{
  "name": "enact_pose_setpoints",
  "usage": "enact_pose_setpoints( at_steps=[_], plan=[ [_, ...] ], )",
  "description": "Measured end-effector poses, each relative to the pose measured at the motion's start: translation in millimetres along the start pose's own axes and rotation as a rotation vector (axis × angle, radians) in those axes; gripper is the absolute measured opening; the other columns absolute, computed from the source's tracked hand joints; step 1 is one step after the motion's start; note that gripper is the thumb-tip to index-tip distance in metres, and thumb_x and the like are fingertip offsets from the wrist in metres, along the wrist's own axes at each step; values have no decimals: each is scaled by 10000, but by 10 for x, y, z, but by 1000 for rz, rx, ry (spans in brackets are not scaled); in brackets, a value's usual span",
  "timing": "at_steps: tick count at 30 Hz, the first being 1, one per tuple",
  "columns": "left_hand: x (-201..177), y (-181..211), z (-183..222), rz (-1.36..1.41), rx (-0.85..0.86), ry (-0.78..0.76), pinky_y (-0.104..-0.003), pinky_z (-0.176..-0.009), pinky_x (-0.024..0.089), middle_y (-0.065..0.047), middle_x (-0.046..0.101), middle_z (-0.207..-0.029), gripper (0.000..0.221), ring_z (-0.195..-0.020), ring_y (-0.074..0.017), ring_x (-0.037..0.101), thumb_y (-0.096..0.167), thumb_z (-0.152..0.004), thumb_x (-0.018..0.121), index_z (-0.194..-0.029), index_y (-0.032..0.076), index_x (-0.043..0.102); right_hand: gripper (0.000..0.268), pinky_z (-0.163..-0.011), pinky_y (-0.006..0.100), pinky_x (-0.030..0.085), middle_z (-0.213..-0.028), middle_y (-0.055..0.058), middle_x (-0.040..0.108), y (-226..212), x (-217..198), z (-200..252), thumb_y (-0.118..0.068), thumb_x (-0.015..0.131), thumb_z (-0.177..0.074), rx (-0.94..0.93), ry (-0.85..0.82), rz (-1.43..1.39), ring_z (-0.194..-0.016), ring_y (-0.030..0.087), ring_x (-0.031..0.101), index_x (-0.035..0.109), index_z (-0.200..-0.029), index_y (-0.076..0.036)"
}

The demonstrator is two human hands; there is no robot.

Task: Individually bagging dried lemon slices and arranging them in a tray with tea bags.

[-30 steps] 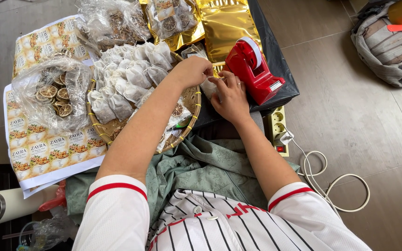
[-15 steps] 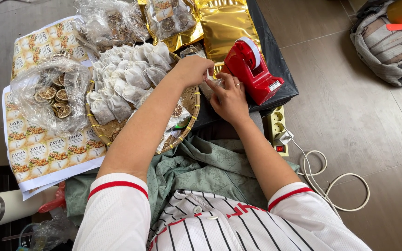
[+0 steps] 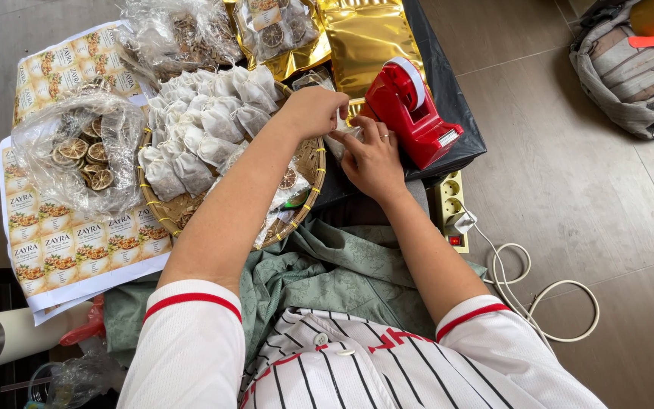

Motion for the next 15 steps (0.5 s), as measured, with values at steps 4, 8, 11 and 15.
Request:
enact_pose_setpoints(
  at_steps=[4, 8, 11, 15],
  plan=[
    [-48, 46, 34, -5, 17, -7, -486, -829, 557, 33, 726, -751, 162, -901, -313, 712, 143, -821, 733, -947, 232, 684, 379, -898, 407, 450, -1247, 26, 511, -10, -4, -8, -193, 679, -818, -7, -9, 13, -1105, 260, 523, 725, -1178, -303],
    [-47, 31, 42, 47, 3, 42, -491, -792, 566, -18, 719, -790, 136, -910, -331, 706, 116, -847, 657, -925, 225, 682, 339, -921, 404, 437, -1285, 12, 501, -1, 35, -10, -205, 666, -823, 13, -52, 8, -1133, 259, 503, 739, -1138, -306],
    [-99, 45, 61, 64, 17, 91, -489, -772, 569, -30, 714, -800, 131, -906, -331, 709, 99, -852, 653, -913, 209, 690, 350, -938, 423, 438, -1346, 31, 484, -41, -24, -24, -196, 659, -829, 32, -67, -12, -1164, 286, 502, 746, -1151, -301],
    [-147, 160, 64, -11, 81, 156, -476, -764, 573, -43, 702, -825, 124, -910, -322, 710, 68, -858, 651, -910, 175, 687, 381, -979, 469, 447, -1471, 77, 431, -92, -119, -47, -150, 655, -847, 67, -96, -56, -1199, 321, 506, 763, -1186, -285]
  ],
)
Point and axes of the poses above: each hand's wrist, its own z-axis away from the middle knuckle, its own x-axis out of the palm, y = z × x, the point moved 6 cm from there along -z, towards the middle knuckle
